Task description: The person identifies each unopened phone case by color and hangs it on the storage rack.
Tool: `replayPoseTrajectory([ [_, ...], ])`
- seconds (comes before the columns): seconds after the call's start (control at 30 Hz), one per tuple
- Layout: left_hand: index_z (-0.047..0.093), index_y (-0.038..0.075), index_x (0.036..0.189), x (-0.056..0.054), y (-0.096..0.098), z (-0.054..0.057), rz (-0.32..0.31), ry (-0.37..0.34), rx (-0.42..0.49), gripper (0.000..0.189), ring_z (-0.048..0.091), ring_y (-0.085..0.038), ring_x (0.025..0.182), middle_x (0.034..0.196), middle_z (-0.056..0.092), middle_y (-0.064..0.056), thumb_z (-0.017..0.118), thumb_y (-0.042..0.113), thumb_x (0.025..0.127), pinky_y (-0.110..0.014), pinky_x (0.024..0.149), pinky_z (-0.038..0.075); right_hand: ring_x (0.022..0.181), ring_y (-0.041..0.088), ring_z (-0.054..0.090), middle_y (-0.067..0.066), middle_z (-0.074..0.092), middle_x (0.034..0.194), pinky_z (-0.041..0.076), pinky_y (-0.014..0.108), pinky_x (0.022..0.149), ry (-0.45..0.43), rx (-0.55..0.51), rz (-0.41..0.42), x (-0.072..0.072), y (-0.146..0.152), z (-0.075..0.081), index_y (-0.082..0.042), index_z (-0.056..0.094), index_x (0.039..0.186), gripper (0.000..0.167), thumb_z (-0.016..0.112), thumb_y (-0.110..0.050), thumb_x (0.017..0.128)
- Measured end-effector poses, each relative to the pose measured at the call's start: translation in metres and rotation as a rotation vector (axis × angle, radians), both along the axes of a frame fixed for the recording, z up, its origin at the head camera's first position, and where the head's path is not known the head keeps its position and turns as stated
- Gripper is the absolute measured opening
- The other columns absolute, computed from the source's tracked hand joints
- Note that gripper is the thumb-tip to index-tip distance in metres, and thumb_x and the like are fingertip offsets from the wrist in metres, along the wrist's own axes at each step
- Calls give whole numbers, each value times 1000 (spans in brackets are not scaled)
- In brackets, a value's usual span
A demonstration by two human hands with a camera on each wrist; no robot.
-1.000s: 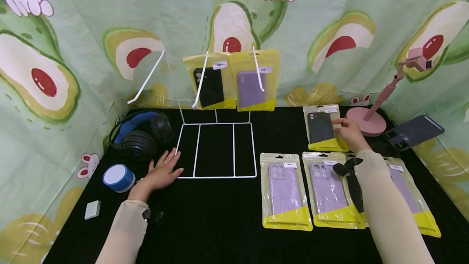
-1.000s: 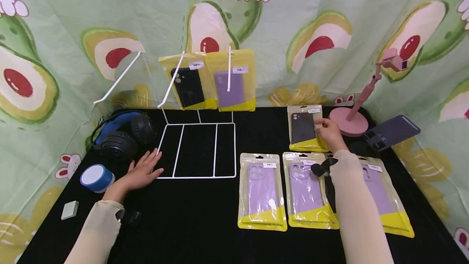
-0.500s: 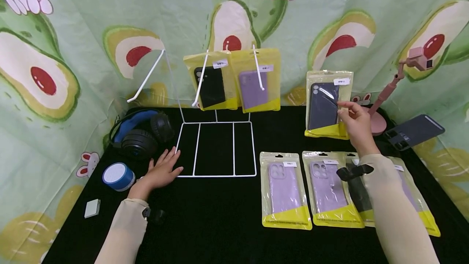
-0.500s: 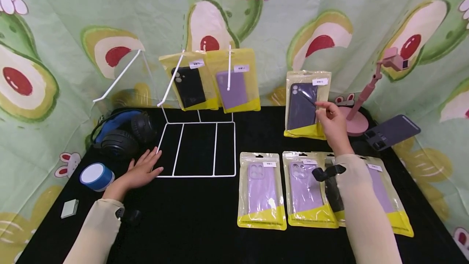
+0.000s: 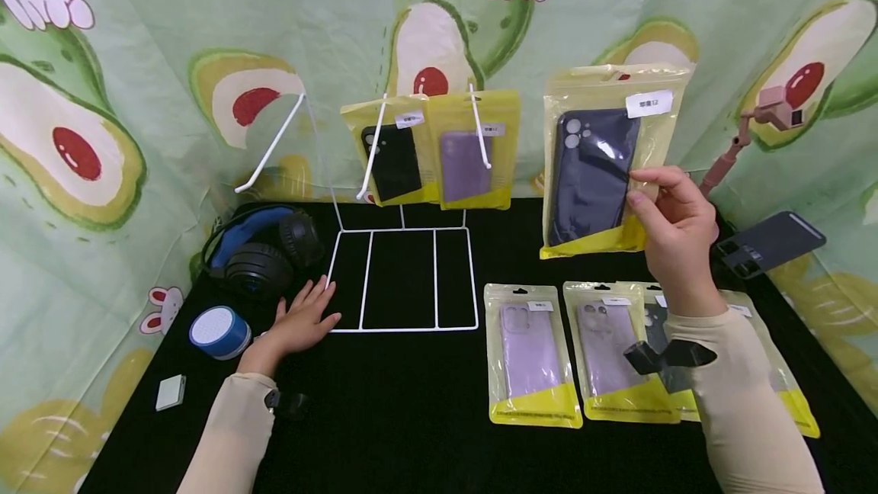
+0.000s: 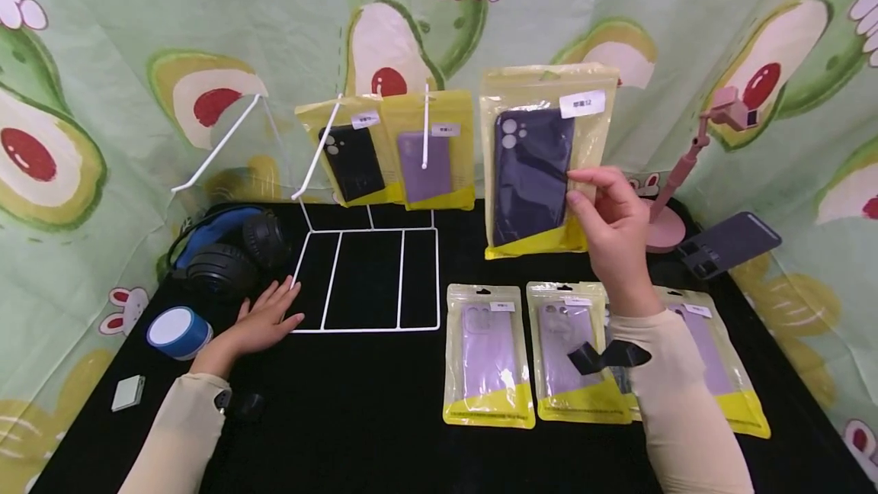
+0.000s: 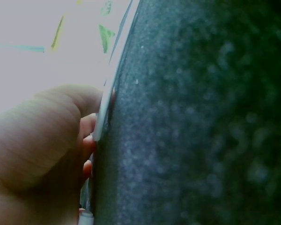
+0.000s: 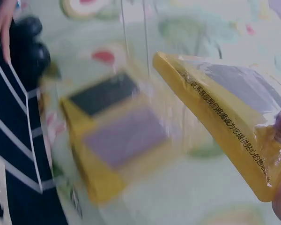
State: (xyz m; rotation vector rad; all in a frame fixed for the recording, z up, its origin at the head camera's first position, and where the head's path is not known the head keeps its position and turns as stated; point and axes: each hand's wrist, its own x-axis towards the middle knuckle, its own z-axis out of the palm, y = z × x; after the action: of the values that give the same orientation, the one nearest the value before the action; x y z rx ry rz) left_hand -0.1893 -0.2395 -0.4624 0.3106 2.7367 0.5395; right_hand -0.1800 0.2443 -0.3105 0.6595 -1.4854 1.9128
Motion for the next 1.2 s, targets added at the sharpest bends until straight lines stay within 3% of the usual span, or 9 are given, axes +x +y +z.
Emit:
replayPoseTrajectory([
  [0.1, 17, 5, 151, 1, 0, 1, -6, 13, -3, 66, -2, -42, 142, 157, 3, -18, 41, 38, 99, -71, 101, -8, 69, 18, 49, 12, 58, 89, 45, 20, 62, 59, 27, 35, 11, -23, 7, 19, 60, 102, 25, 51, 24, 80],
  [0.27, 16, 5, 151, 0, -3, -1, -13, 21, 15, 68, -3, -41, 142, 158, 2, -18, 41, 41, 99, -71, 101, -8, 73, 18, 50, 10, 57, 93, 43, 18, 58, 88, 182, 101, 22, -61, 10, 19, 59, 101, 19, 56, 19, 82],
  [0.57, 19, 2, 150, 2, -3, -2, -19, 50, 20, 64, 0, -42, 142, 157, 6, -19, 43, 35, 100, -72, 101, -6, 79, 16, 53, 11, 55, 95, 48, 19, 61, 69, 367, 277, 21, -121, -14, 10, 63, 100, 18, 60, 14, 84],
  [0.83, 18, 2, 150, 4, -2, 1, -26, 53, 24, 64, 0, -42, 142, 157, 5, -19, 42, 34, 100, -73, 100, -4, 79, 16, 51, 12, 56, 95, 47, 19, 62, 46, 391, 350, 26, -152, -32, 7, 63, 101, 15, 60, 9, 86],
  [1.2, 18, 2, 150, 2, -3, -1, -27, 52, 37, 67, 0, -42, 142, 157, 5, -19, 42, 38, 99, -72, 100, -6, 87, 16, 53, 11, 56, 96, 49, 20, 67, -46, 404, 331, 22, -163, -50, 5, 64, 100, 19, 59, 15, 84],
])
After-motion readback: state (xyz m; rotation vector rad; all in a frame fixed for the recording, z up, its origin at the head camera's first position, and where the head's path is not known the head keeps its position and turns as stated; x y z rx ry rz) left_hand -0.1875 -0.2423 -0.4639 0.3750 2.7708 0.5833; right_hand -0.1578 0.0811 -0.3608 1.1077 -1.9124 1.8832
